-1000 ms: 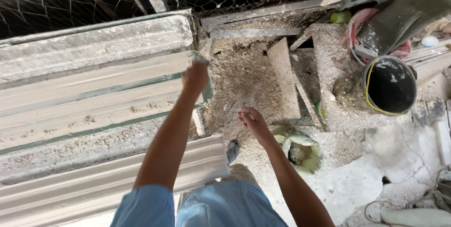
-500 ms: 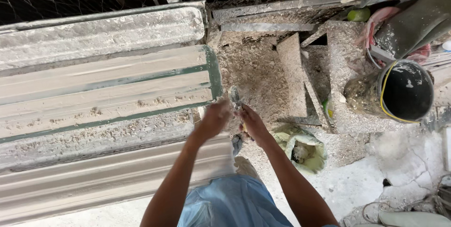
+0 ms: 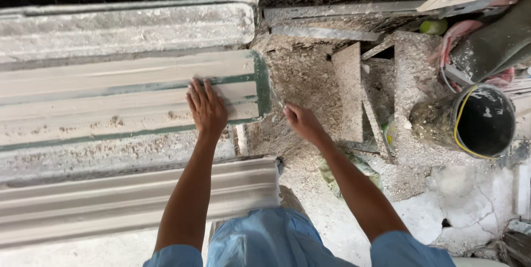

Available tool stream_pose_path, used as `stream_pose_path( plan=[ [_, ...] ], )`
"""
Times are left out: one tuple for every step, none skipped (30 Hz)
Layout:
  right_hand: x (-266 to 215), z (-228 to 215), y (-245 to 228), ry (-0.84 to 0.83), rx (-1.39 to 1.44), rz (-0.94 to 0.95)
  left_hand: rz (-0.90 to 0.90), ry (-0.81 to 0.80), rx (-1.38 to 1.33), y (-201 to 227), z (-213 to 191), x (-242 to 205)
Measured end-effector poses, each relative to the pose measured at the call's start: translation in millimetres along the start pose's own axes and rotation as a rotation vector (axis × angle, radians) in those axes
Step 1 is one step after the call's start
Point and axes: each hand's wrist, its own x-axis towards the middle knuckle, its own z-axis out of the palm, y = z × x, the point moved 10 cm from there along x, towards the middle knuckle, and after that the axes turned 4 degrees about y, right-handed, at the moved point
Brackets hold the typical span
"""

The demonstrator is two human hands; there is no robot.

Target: The person scrapes dried gypsum residue from the surface of a long white decorative molding using a small metal scraper. The person works along the length of the molding, removing hardened material from the grooves and flat areas.

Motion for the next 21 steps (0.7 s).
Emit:
stream_pose_path(
  plan=[
    [2,-2,-8,0.020,-0.002,-0.061,-0.003,-0.011,0.000,-2,0,-2],
    [3,-6,-15,0.040,-0.003,-0.122,-0.006,-0.022,0.001,-4,1,-4],
    [0,-14,-20,0.056,-0.014,-0.181,-0.015,-0.035,-0.007,0,2,-7],
    [-5,-17,-20,0.069,0.006,-0.189,-0.019,-0.041,-0.016,4,2,-9],
    [-6,-19,-24,0.090,0.032,-0.201,-0.015,-0.041,-0.021,3,1,-3],
    [-7,-19,-29,0.112,0.058,-0.213,-0.010,-0.040,-0.026,3,-1,-1],
    [-1,-19,-28,0.087,0.042,-0.148,-0.010,-0.033,-0.013,4,-4,6],
    [7,-18,-27,0.062,0.026,-0.084,-0.010,-0.027,0.000,4,-8,13],
    [5,-10,-22,0.028,0.015,-0.007,-0.012,-0.035,0.015,2,-9,9],
    [5,-10,-24,0.033,0.010,-0.036,-0.005,-0.031,0.020,-1,-10,5],
    [2,-16,-22,0.036,-0.003,-0.058,-0.001,-0.032,0.015,4,-9,-3],
    [-6,-21,-18,0.040,-0.016,-0.080,0.003,-0.032,0.009,8,-7,-10],
    [-7,-21,-15,0.044,-0.002,-0.080,-0.004,-0.039,-0.005,7,-6,-10],
    [-14,-19,-12,0.049,0.012,-0.079,-0.010,-0.046,-0.019,5,-6,-9],
    [-16,-18,-11,0.056,0.025,-0.085,-0.015,-0.047,-0.032,5,-8,-4],
    [-15,-15,-9,0.060,0.001,-0.073,-0.013,-0.044,-0.024,5,-9,2],
    [-15,-8,-7,0.058,-0.025,-0.059,-0.017,-0.043,-0.014,4,-9,3],
    [-10,-2,-7,0.056,-0.051,-0.045,-0.020,-0.043,-0.005,2,-9,3],
    [-5,-2,-16,0.111,-0.053,-0.134,-0.017,-0.042,-0.002,3,-9,0],
    [2,-4,-27,0.166,-0.054,-0.223,-0.014,-0.040,0.001,4,-8,-2],
    [10,-11,-38,0.222,-0.058,-0.317,-0.013,-0.034,0.003,5,-7,-3]
  ],
)
